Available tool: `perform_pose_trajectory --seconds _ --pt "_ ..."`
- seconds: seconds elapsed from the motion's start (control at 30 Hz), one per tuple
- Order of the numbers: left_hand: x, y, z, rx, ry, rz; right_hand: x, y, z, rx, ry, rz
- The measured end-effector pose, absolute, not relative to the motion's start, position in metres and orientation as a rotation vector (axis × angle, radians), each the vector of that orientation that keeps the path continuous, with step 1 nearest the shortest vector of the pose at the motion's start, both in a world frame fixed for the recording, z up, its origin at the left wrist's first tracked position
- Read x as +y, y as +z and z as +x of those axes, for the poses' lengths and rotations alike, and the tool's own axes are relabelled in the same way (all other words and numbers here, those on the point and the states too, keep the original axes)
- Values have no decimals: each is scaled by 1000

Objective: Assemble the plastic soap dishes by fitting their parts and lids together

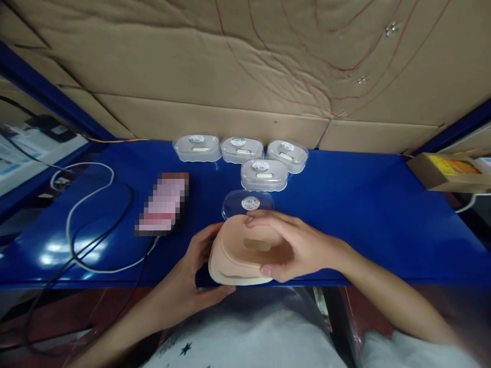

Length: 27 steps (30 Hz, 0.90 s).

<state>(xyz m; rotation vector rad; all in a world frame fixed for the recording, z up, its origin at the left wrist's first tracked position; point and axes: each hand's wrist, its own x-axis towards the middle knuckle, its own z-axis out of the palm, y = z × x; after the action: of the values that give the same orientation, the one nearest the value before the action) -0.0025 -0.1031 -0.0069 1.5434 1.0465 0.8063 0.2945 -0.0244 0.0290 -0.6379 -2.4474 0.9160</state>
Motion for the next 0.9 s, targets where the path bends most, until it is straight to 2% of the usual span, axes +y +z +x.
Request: perform_pose_trajectory --seconds 0.23,0.37,0.5,0.73,0.9 --pt "-120 0 -34 1179 527 1992 -25 34 292 -2461 772 -663" --pt "-128 3 -46 1160 349 2057 -29 30 286 -2572 598 -732" --pt "-130 8 -53 1179 325 2035 -34 23 279 -2662 454 -809" --pt "-139 9 -75 1174 445 1978 -28 18 275 -2700 347 -703" --pt "-131 -1 -56 975 858 1757 -38 23 272 -2557 251 -299"
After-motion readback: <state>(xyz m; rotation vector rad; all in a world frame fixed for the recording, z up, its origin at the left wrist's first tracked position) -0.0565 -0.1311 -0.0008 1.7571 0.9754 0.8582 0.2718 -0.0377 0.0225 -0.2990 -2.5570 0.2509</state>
